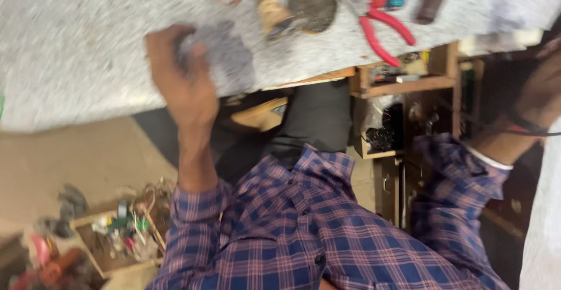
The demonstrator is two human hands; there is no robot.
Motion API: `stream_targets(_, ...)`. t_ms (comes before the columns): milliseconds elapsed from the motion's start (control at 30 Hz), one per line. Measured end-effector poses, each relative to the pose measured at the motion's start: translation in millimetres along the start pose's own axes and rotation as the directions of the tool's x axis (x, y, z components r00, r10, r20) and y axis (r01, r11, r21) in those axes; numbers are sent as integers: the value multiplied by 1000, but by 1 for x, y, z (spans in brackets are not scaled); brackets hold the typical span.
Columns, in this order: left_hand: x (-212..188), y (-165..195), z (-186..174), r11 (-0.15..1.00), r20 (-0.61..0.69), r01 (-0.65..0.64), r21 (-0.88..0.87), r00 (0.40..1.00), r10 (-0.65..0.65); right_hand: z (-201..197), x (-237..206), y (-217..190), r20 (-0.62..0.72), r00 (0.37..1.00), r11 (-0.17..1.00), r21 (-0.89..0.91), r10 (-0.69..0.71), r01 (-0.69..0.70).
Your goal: The person solders wires to a circular LED module using a soldering iron and solder wire, then places the module into a lamp housing and wraps the base with black electrical tape. The person handles the soldering iron, solder, LED module, lamp housing, and electrical tape.
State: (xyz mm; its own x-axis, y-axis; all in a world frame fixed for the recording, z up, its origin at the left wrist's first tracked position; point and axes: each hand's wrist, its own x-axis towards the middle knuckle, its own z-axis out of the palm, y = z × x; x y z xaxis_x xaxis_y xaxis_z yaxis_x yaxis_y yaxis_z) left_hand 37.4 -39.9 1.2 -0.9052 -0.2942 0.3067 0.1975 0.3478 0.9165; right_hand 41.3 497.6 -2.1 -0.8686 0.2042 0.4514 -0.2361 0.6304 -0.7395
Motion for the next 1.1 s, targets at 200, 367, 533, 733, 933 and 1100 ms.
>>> stream_targets(200,-27,35,74,792,136,-282,-541,900,413,-11,-57,6,-185,974,536,840,132,87)
stream_targets(367,-60,63,186,785,596,-601,-148,580,556,-9,-79,6,-188,974,403,907,128,122)
stream_targets(533,-57,67,264,536,591,-840,89,477,650,-14,-92,3,-173,965,260,958,195,119)
stream_targets(733,-32,55,275,448,588,-893,44,386,711,-31,-102,-2,-169,973,392,915,157,96)
stream_targets(933,-25,57,271,632,457,-762,-140,517,724,-74,-110,-33,-179,981,934,356,80,-11)
stream_targets(1100,-24,61,269,723,434,-675,-148,612,661,-96,-89,-81,-13,988,958,-247,-152,145)
